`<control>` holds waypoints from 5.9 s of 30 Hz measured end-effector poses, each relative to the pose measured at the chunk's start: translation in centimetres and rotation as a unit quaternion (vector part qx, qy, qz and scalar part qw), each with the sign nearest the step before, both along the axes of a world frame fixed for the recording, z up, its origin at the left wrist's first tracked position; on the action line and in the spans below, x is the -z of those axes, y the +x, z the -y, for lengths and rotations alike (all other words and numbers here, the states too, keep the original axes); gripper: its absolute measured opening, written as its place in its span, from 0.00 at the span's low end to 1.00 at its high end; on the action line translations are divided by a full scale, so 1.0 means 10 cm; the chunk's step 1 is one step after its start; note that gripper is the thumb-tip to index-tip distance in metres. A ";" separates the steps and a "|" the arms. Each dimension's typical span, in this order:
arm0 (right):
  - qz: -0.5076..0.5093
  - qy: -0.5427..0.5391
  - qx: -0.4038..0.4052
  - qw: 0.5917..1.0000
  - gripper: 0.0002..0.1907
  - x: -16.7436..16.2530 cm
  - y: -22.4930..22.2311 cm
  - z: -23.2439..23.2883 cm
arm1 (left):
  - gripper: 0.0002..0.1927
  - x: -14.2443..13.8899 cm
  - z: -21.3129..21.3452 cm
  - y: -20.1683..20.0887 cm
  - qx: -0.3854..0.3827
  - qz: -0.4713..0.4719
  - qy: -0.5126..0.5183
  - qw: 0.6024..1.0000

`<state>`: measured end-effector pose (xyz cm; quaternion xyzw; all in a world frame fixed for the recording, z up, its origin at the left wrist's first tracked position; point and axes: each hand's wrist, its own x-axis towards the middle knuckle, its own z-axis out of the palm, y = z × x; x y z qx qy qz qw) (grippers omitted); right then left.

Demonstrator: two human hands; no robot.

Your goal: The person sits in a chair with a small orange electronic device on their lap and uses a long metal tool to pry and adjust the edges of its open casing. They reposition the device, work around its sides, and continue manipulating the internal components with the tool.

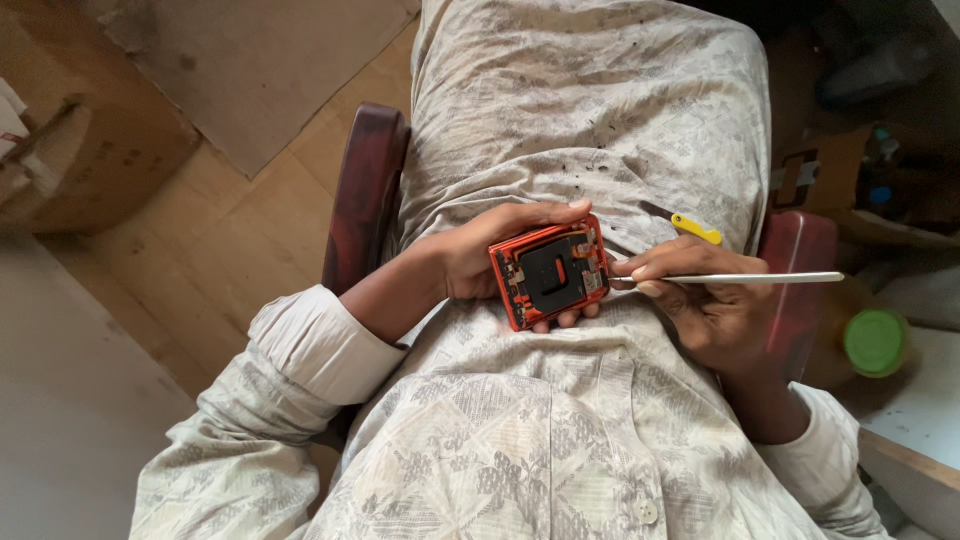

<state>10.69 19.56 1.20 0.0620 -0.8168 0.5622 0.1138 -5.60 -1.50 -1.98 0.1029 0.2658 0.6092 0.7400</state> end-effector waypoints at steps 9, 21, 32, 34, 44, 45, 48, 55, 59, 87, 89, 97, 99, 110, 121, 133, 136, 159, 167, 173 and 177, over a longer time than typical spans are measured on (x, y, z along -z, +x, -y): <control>0.016 -0.061 0.038 0.997 0.01 0.12 0.04 0.02 | 0.39 -0.02 -0.01 -0.03 0.007 0.003 -0.007 1.000; 0.038 -0.108 0.005 0.993 0.04 0.18 -0.01 -0.10 | 0.41 -0.01 0.00 -0.04 0.007 0.015 0.003 1.000; 0.086 -0.218 0.010 0.972 0.06 0.24 -0.03 -0.08 | 0.41 -0.03 0.01 -0.06 0.011 -0.014 0.057 0.998; 0.091 -0.263 0.011 0.960 0.08 0.25 -0.03 -0.06 | 0.42 -0.04 0.02 -0.06 0.018 -0.013 0.063 0.998; -0.004 -0.366 0.058 0.929 0.16 -0.01 0.04 -0.07 | 0.42 -0.07 -0.01 -0.07 0.019 0.008 0.051 0.998; -0.014 -0.337 0.068 0.939 0.18 -0.03 0.04 -0.06 | 0.42 -0.07 -0.01 -0.07 0.018 0.006 0.051 0.999; -0.037 -0.279 0.097 0.955 0.23 -0.01 0.00 -0.16 | 0.42 -0.06 -0.01 -0.07 0.017 0.000 0.060 0.998; -0.003 -0.091 0.083 0.992 0.09 0.10 0.13 -0.55 | 0.42 -0.09 0.00 -0.09 0.021 0.006 0.049 0.999; -0.014 0.038 0.080 0.996 0.09 0.02 0.17 -0.63 | 0.42 -0.12 0.00 -0.09 0.017 -0.015 0.042 0.999; -0.014 0.237 0.005 0.971 0.13 -0.23 0.08 -0.35 | 0.43 -0.10 -0.01 -0.09 0.018 -0.027 0.056 0.998; -0.015 0.251 0.011 0.968 0.12 -0.25 0.07 -0.34 | 0.44 -0.10 -0.02 -0.09 0.021 -0.013 0.058 0.998; -0.017 0.302 0.030 0.953 0.07 -0.21 0.10 -0.36 | 0.44 -0.09 -0.02 -0.09 0.025 -0.009 0.056 0.998; -0.019 0.321 0.024 0.947 0.06 -0.16 0.07 -0.36 | 0.44 -0.10 -0.02 -0.09 0.025 -0.014 0.058 0.998; -0.062 0.281 0.013 0.958 0.07 -0.07 0.07 -0.32 | 0.44 -0.09 -0.03 -0.10 0.036 0.008 0.056 0.998; -0.107 0.333 0.030 0.936 0.15 -0.10 0.08 -0.32 | 0.43 -0.08 -0.02 -0.09 0.021 -0.009 0.049 0.999; -0.085 0.378 0.026 0.922 0.18 -0.25 0.07 -0.21 | 0.42 -0.12 -0.01 -0.09 0.018 -0.013 0.027 0.999; -0.064 0.376 0.014 0.924 0.19 -0.30 0.07 -0.18 | 0.41 -0.13 -0.02 -0.09 0.022 -0.022 0.028 0.999; -0.062 0.438 0.035 0.896 0.17 -0.35 0.08 -0.12 | 0.41 -0.09 -0.04 -0.10 0.033 -0.015 0.025 0.999; -0.068 0.478 0.031 0.875 0.20 -0.32 0.09 -0.13 | 0.41 -0.12 -0.04 -0.10 0.026 -0.040 0.023 0.999; -0.070 0.472 -0.003 0.879 0.18 -0.25 0.09 -0.16 | 0.41 -0.12 -0.03 -0.11 0.028 -0.031 0.021 0.999; -0.107 0.437 -0.022 0.893 0.10 -0.25 0.09 -0.18 | 0.41 -0.12 -0.03 -0.11 0.031 -0.037 0.021 0.999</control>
